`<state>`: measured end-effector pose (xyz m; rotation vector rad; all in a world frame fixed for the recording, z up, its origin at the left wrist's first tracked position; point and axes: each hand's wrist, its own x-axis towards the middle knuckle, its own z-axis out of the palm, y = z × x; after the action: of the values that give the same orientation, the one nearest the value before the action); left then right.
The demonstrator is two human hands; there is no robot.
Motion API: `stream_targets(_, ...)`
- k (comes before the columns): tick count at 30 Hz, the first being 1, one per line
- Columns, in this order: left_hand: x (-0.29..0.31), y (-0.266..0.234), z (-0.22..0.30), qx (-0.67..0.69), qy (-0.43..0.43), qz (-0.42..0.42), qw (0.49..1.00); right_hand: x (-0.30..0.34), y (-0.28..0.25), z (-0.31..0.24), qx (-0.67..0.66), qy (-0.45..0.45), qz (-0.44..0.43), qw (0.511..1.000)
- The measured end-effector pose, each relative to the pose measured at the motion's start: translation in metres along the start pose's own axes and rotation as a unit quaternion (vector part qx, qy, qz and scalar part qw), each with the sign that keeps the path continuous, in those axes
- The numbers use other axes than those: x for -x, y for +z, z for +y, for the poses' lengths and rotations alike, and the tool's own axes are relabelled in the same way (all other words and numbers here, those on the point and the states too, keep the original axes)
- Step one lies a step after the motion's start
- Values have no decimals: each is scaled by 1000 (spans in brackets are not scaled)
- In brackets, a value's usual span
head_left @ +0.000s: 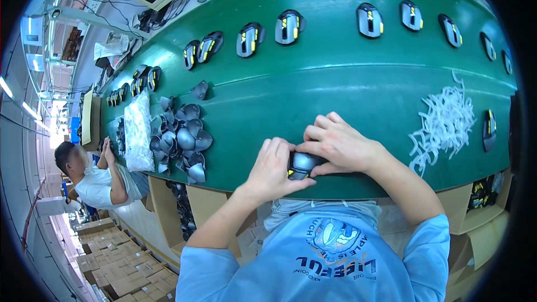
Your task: The person assembles computer mice by inserting plastic pieces into mouse bodies, snapping on the top covers, and placing the assembled mice in rows on the table.
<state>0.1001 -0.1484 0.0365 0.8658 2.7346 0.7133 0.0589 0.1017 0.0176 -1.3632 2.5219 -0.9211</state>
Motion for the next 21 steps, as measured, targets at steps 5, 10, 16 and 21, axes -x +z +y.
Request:
stream_targets(5, -19, -25, -8, -22, 42, -11, 999, 17, -19, 4, -16, 24, 59, 998)
stream_targets(10, -144, -50, -43, 14, 20, 80, 996, -3, -75, -60, -421, -171, 221, 863)
stream_targets(16, -247, -55, -103, -213, 31, 325, 921, -9, -120, -129, -569, -240, 194, 763)
stream_targets(21, -217, -74, -196, -258, -248, 215, 909, 35, -110, -121, -485, -281, 168, 811)
